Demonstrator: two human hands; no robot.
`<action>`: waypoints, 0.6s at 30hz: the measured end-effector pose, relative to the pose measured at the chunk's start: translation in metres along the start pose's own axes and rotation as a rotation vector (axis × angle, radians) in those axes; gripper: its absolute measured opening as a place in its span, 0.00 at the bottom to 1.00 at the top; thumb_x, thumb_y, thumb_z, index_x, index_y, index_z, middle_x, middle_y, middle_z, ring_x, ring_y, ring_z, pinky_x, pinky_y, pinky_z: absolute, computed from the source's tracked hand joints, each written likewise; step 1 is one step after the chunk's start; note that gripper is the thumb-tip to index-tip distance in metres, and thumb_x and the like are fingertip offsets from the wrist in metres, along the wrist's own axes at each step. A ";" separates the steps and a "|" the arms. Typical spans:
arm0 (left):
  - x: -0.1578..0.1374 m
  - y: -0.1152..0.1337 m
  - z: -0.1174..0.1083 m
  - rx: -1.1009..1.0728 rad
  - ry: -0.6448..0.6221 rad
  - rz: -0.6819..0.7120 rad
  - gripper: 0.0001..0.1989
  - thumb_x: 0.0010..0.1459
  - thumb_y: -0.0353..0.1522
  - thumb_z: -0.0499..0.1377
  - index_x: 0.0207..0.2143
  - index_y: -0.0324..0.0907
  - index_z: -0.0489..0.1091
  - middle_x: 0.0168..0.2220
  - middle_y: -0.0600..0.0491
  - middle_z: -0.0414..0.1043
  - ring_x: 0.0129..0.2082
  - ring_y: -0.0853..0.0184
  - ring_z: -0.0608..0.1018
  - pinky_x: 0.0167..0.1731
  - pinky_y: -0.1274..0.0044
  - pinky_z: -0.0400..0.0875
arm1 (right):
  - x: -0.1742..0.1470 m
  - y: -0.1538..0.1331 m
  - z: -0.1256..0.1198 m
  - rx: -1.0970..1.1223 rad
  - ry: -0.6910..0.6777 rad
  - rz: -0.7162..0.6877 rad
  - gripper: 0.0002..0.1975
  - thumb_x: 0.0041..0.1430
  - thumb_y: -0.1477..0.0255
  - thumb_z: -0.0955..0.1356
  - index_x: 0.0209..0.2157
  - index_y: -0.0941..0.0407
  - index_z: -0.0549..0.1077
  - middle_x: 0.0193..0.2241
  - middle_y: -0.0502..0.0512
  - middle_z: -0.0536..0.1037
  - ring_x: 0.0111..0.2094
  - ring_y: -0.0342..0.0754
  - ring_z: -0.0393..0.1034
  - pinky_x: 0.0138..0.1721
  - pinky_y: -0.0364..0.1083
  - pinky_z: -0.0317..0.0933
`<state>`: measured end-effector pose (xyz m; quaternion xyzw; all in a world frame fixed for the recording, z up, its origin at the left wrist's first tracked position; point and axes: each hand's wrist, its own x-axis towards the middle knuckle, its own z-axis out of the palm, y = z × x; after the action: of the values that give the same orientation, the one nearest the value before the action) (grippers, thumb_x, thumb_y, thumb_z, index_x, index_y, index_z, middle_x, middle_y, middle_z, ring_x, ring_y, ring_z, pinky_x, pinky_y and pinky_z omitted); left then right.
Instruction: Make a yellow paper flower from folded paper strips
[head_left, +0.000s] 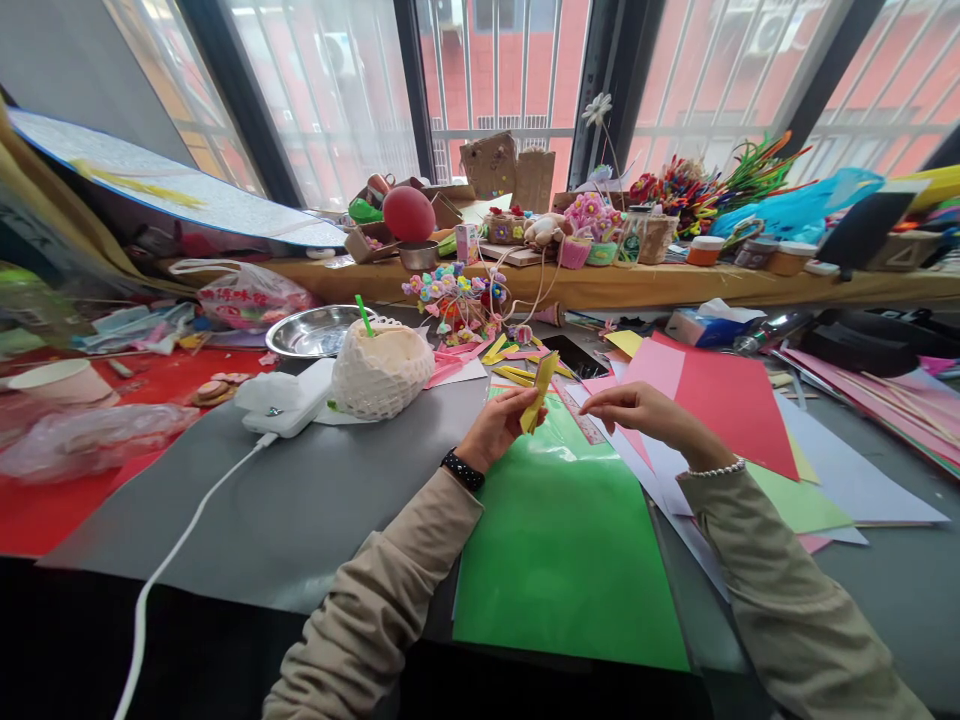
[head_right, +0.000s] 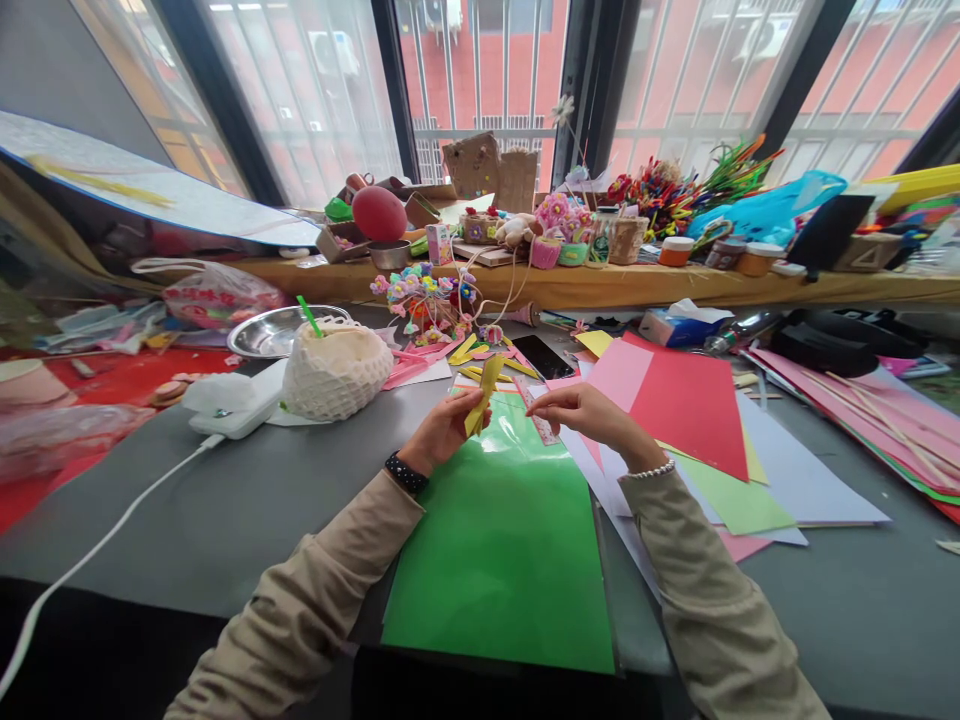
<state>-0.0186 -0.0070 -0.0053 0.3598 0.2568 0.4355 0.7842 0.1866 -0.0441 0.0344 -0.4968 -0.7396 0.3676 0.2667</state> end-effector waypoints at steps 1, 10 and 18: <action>-0.001 0.001 0.000 0.002 -0.024 -0.007 0.10 0.39 0.31 0.64 0.25 0.35 0.68 0.20 0.57 0.68 0.21 0.75 0.72 0.23 0.83 0.63 | -0.001 -0.001 0.000 0.007 -0.011 -0.002 0.17 0.50 0.62 0.63 0.34 0.61 0.73 0.16 0.48 0.68 0.20 0.39 0.59 0.23 0.40 0.51; -0.010 0.008 0.000 0.389 -0.315 -0.043 0.12 0.39 0.36 0.63 0.21 0.35 0.67 0.19 0.53 0.69 0.20 0.72 0.71 0.21 0.81 0.62 | 0.008 0.009 -0.002 -0.078 -0.134 -0.093 0.18 0.50 0.59 0.63 0.27 0.61 0.72 0.19 0.50 0.69 0.22 0.40 0.61 0.23 0.40 0.53; -0.017 0.025 0.010 0.904 -0.570 0.162 0.11 0.44 0.37 0.60 0.25 0.37 0.73 0.25 0.51 0.70 0.26 0.71 0.70 0.28 0.80 0.62 | 0.040 -0.030 -0.029 -0.432 -0.419 -0.115 0.12 0.47 0.64 0.65 0.23 0.58 0.74 0.16 0.48 0.70 0.20 0.38 0.61 0.23 0.39 0.52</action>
<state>-0.0317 -0.0161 0.0219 0.7839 0.1672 0.2257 0.5538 0.1780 -0.0055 0.0773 -0.4127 -0.8664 0.2806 0.0167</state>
